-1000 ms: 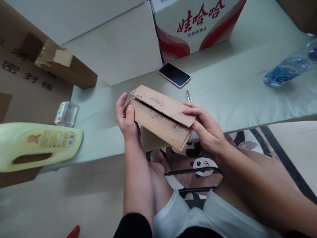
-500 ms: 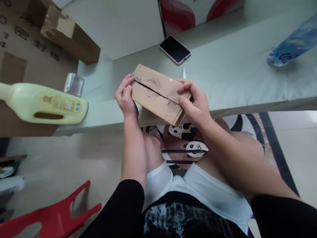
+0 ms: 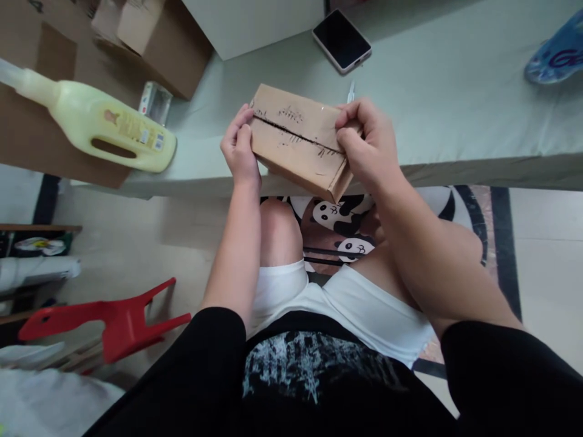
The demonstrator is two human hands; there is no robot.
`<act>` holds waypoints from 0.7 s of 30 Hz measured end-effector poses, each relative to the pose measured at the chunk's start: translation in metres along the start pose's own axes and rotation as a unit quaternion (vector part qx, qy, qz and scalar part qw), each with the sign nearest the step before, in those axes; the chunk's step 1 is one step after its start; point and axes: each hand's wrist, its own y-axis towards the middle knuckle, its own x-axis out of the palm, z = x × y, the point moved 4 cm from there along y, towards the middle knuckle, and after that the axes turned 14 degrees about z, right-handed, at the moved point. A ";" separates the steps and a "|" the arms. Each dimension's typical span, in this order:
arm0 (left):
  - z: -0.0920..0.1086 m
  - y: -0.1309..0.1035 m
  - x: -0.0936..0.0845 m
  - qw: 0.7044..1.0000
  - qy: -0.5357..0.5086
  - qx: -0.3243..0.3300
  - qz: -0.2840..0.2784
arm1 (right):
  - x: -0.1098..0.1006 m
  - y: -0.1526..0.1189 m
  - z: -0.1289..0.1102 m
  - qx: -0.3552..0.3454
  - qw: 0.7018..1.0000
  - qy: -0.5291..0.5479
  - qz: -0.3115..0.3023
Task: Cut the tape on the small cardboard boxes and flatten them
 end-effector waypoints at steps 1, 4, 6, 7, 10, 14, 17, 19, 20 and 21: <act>0.002 -0.003 0.002 1.000 0.000 -0.014 0.003 | -0.003 -0.002 -0.002 0.004 1.000 0.001 0.001; 0.010 -0.015 0.006 0.999 0.003 -0.044 0.014 | -0.014 -0.007 -0.010 0.010 1.000 -0.004 0.000; 0.014 -0.022 0.007 0.999 0.008 -0.047 0.014 | -0.020 -0.011 -0.016 0.012 1.000 -0.015 -0.007; 0.014 -0.024 0.007 0.999 0.010 -0.045 0.012 | -0.023 -0.012 -0.019 0.013 1.000 -0.022 -0.012; 0.011 -0.023 0.007 1.000 0.005 -0.030 -0.004 | -0.028 -0.014 -0.024 0.017 0.999 -0.039 -0.020; 0.005 -0.018 0.005 1.000 -0.005 -0.014 -0.025 | -0.030 -0.015 -0.028 0.017 0.998 -0.048 -0.022; 0.004 -0.019 0.004 0.999 -0.010 -0.017 -0.036 | -0.030 -0.018 -0.032 0.019 0.998 -0.055 -0.036; 0.005 -0.022 0.004 0.999 -0.016 -0.029 -0.041 | -0.030 -0.021 -0.034 0.019 0.997 -0.063 -0.046; 0.005 -0.024 0.004 0.998 -0.019 -0.034 -0.044 | -0.030 -0.022 -0.035 0.018 0.997 -0.065 -0.048; 0.005 -0.025 0.005 0.998 -0.022 -0.033 -0.043 | -0.029 -0.022 -0.034 0.017 0.997 -0.063 -0.048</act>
